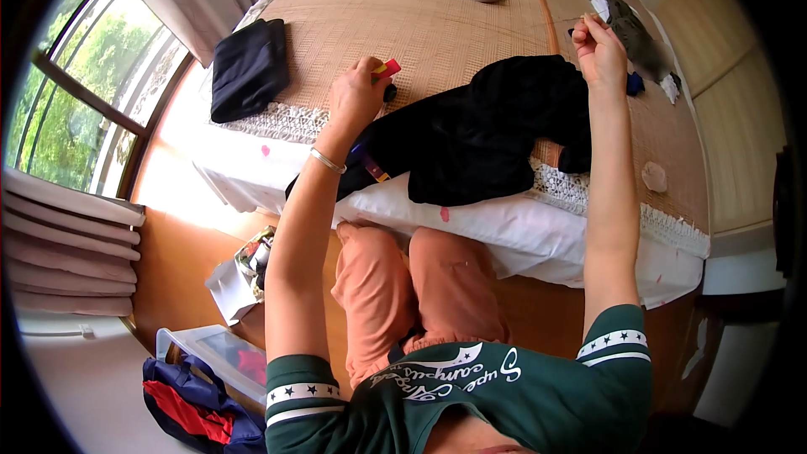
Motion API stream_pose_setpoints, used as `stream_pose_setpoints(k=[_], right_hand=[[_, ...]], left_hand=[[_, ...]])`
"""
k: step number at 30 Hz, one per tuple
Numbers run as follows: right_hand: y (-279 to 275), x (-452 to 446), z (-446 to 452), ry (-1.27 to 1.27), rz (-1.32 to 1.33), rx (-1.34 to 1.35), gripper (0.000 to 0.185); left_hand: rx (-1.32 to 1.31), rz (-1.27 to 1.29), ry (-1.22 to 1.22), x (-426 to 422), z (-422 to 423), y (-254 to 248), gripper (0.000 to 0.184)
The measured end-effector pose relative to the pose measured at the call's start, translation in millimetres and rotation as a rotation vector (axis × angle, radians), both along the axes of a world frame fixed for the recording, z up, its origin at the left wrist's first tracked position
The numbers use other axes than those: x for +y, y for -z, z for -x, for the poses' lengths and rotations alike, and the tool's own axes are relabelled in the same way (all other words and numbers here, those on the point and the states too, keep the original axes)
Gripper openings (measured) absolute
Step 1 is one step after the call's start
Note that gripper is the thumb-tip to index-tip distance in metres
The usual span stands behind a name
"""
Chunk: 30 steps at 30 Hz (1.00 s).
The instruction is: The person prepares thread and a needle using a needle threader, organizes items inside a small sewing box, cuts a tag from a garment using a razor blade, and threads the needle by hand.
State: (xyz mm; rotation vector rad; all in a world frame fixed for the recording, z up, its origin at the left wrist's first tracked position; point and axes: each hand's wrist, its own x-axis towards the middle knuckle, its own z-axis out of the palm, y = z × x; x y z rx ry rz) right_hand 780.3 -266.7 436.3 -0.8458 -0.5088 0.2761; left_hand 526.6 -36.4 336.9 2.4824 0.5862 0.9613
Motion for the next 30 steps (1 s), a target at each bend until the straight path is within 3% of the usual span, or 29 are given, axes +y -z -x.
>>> stream_pose_setpoints(k=[16,30], right_hand=[[-45,-70,-92,0.141,-0.134,0.003,0.004],[-19,-135,-130,0.321,-0.089,0.08,0.004]], left_hand=[[-0.093,0.023,-0.032,25,-54,-20,0.023],[0.066,-0.043,-0.243,57,-14,-5,0.025]])
